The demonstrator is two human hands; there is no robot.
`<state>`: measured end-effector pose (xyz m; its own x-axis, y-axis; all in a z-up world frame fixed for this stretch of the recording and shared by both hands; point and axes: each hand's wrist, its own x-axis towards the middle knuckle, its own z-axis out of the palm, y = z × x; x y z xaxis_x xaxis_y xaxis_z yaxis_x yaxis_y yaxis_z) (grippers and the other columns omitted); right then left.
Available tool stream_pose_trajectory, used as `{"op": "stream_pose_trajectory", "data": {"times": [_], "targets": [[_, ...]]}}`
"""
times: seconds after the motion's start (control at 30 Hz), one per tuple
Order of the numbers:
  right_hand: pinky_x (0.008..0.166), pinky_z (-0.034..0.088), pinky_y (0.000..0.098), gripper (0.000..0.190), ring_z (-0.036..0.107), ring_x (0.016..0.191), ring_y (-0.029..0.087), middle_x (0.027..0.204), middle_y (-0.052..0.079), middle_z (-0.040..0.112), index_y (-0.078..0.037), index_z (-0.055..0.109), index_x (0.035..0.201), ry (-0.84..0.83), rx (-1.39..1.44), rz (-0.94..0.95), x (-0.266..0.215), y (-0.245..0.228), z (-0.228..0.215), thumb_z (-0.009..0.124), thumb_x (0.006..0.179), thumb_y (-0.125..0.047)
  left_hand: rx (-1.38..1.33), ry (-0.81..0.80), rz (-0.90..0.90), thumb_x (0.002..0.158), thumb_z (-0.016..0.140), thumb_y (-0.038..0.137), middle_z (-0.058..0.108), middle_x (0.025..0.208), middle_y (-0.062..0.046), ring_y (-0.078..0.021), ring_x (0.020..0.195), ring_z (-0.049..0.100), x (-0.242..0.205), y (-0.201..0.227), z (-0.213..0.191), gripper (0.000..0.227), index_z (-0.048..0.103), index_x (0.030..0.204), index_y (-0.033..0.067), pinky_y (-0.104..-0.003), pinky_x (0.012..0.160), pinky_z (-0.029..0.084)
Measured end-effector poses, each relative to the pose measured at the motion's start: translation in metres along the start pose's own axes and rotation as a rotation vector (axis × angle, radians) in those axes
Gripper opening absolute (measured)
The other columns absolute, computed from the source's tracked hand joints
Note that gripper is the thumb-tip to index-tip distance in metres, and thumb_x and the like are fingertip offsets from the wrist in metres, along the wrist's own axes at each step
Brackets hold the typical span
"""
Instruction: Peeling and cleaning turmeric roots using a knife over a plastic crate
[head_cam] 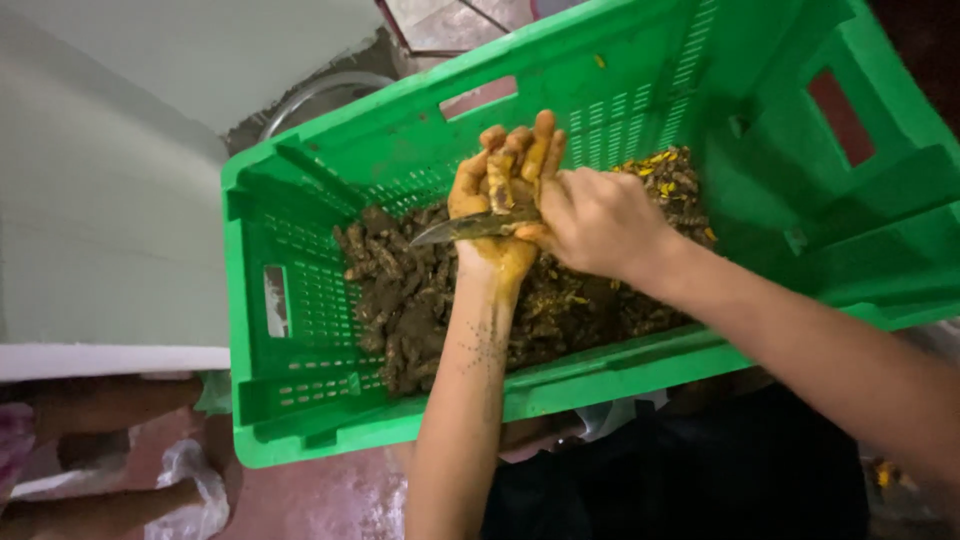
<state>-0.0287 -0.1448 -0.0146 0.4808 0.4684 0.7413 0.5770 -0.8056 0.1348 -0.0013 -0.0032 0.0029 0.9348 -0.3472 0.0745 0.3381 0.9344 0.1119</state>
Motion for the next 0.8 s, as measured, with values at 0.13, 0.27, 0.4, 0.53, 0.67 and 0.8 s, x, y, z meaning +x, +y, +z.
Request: {"op": "stream_pose_trajectory", "data": {"times": [0.13,0.27,0.4,0.53,0.67,0.8], "targets": [[0.050,0.054,0.0395,0.050,0.067,0.066,0.027,0.078,0.011,0.059,0.000,0.067,0.110,0.009,-0.076,0.110,0.007,0.008,-0.006,0.049,0.109,-0.046,-0.063,0.071,-0.006,0.099,0.039,0.020,0.065,0.095,-0.009,-0.0360,0.135,0.053,0.000,-0.003,-0.005,0.022,0.059,0.097,0.0130,-0.050,0.118,0.043],[0.051,0.055,0.0342,0.056,0.066,0.062,0.023,0.074,0.006,0.062,-0.004,0.068,0.106,-0.092,0.167,0.166,0.009,-0.006,-0.023,0.039,0.110,-0.052,0.010,0.025,0.017,0.096,0.050,0.015,0.070,0.103,-0.012,-0.0359,0.139,0.050,0.004,0.001,-0.017,0.018,0.067,0.097,0.0099,-0.051,0.124,0.034],[0.055,0.057,0.0382,0.052,0.070,0.069,0.023,0.079,0.004,0.066,-0.008,0.066,0.104,-0.116,0.105,0.076,0.001,-0.006,-0.014,0.043,0.105,-0.055,0.014,0.005,0.046,0.094,0.054,0.014,0.067,0.102,-0.013,-0.0372,0.137,0.051,0.010,0.014,-0.026,0.014,0.066,0.100,0.0085,-0.052,0.124,0.035],[0.054,0.056,0.0381,0.054,0.070,0.067,0.024,0.078,0.004,0.064,-0.006,0.066,0.110,-0.103,0.094,0.101,0.002,-0.004,-0.015,0.038,0.109,-0.053,0.040,0.030,0.008,0.096,0.052,0.017,0.062,0.096,-0.011,-0.0397,0.135,0.052,0.009,0.011,-0.028,0.013,0.060,0.101,0.0097,-0.056,0.124,0.033],[0.055,0.057,0.0386,0.054,0.069,0.068,0.021,0.078,0.001,0.062,-0.011,0.064,0.110,-0.102,0.013,0.115,-0.001,-0.002,-0.010,0.036,0.109,-0.056,0.172,0.016,0.005,0.098,0.054,0.022,0.062,0.095,-0.010,-0.0381,0.134,0.053,0.004,0.011,-0.013,0.014,0.062,0.103,0.0112,-0.055,0.120,0.036],[0.049,0.055,0.0413,0.047,0.070,0.064,0.025,0.076,0.007,0.063,-0.006,0.067,0.113,-0.051,-0.038,0.203,0.013,0.002,-0.011,0.052,0.106,-0.050,0.176,0.121,0.003,0.102,0.040,0.023,0.059,0.090,-0.010,-0.0366,0.124,0.060,-0.004,0.007,0.001,0.022,0.060,0.099,0.0119,-0.032,0.074,0.060]]}}
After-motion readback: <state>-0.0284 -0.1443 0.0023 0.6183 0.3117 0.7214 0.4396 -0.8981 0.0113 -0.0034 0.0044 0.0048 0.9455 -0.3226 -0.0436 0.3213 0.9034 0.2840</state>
